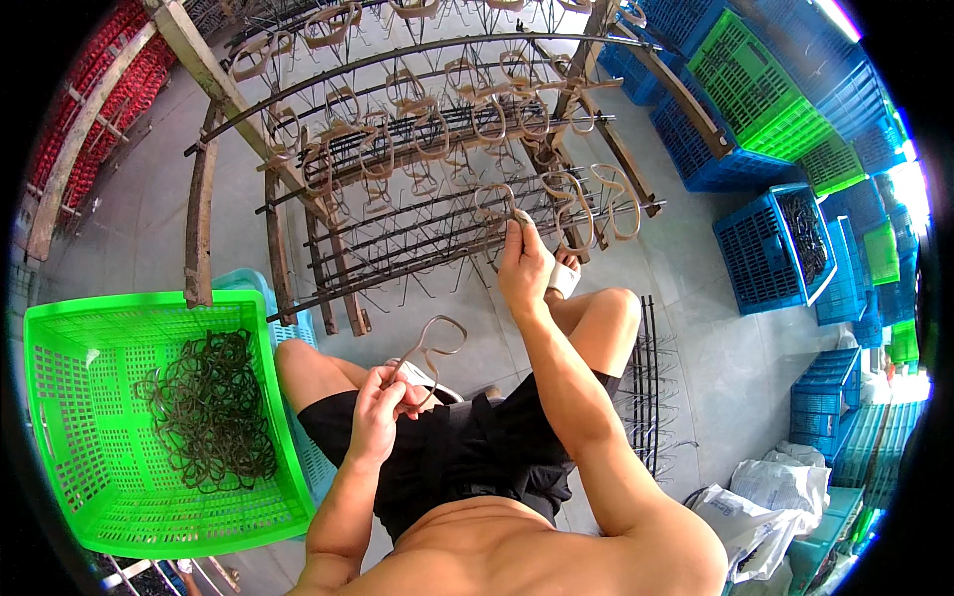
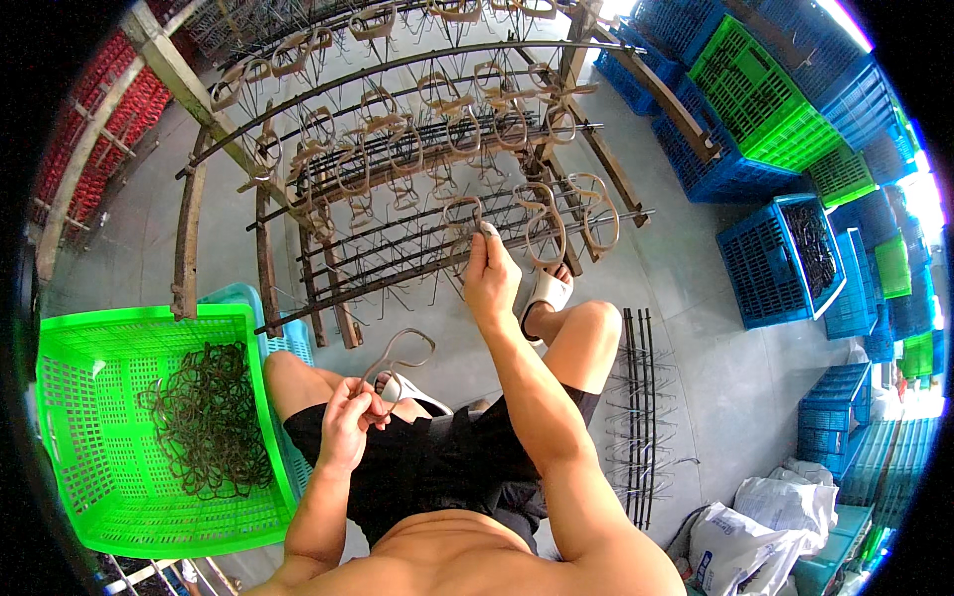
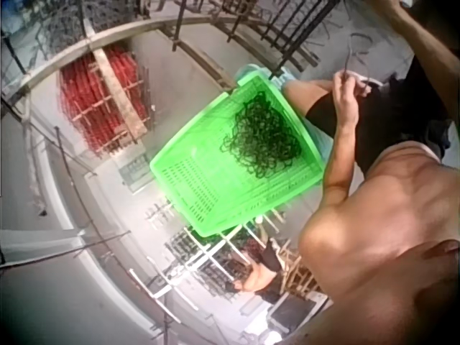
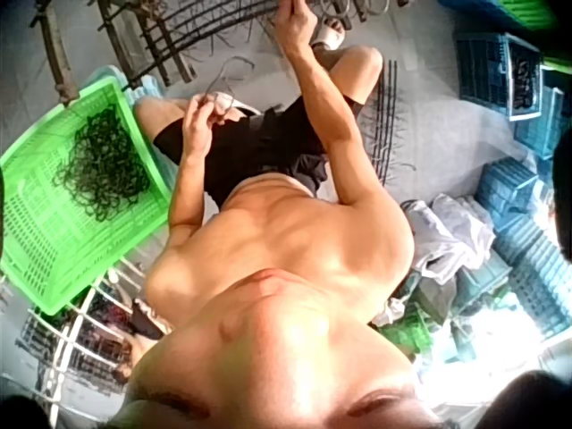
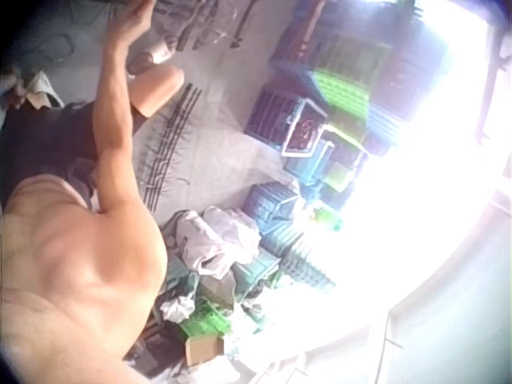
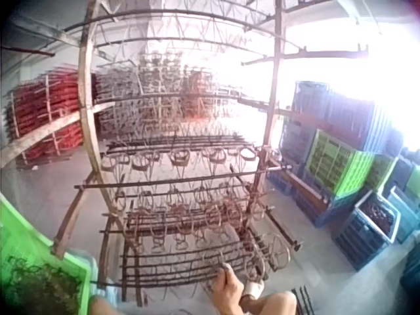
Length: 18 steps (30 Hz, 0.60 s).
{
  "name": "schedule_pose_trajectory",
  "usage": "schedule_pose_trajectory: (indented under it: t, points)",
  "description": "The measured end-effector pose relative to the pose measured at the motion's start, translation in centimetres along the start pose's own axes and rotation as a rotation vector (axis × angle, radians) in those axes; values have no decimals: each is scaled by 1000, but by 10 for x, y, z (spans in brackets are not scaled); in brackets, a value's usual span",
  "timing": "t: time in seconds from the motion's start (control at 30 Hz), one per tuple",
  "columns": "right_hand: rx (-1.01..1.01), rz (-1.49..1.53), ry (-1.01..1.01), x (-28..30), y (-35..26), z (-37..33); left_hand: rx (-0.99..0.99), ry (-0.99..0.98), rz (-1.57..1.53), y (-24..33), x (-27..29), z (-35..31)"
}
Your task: The person sits on the floor and repeatedly picks wire loops from a green basket, then threads and twists them onto horizontal rods of a wooden rack. The person handles the wire loops one at a time and secures them to the rack structure.
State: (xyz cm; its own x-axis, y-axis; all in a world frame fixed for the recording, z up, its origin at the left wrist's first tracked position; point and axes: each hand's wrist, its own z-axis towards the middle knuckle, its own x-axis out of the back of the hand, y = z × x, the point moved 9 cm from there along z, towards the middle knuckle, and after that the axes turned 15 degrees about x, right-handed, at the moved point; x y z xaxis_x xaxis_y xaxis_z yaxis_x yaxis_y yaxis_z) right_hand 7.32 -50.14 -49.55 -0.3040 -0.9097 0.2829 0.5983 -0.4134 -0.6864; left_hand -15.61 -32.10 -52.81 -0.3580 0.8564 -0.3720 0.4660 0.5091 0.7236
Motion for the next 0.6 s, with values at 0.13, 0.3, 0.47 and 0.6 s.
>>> schedule_pose_trajectory:
  t: [0.13, 0.3, 0.47, 0.6]
  points:
    - [-35, 32, 28, 4, -1, 4, -17, 5, -17, 4, 2, -1]
    - [-1, 12, -25, -8, 1, -3, 9, 6, -24, 0, 6, 0]
    - [-57, 30, -29, -9, 0, -9, 11, 16, -17, 2, 12, 1]
    - [-20, 0, 77, -1, -3, -10, 5, 10, -20, -1, 11, -2]
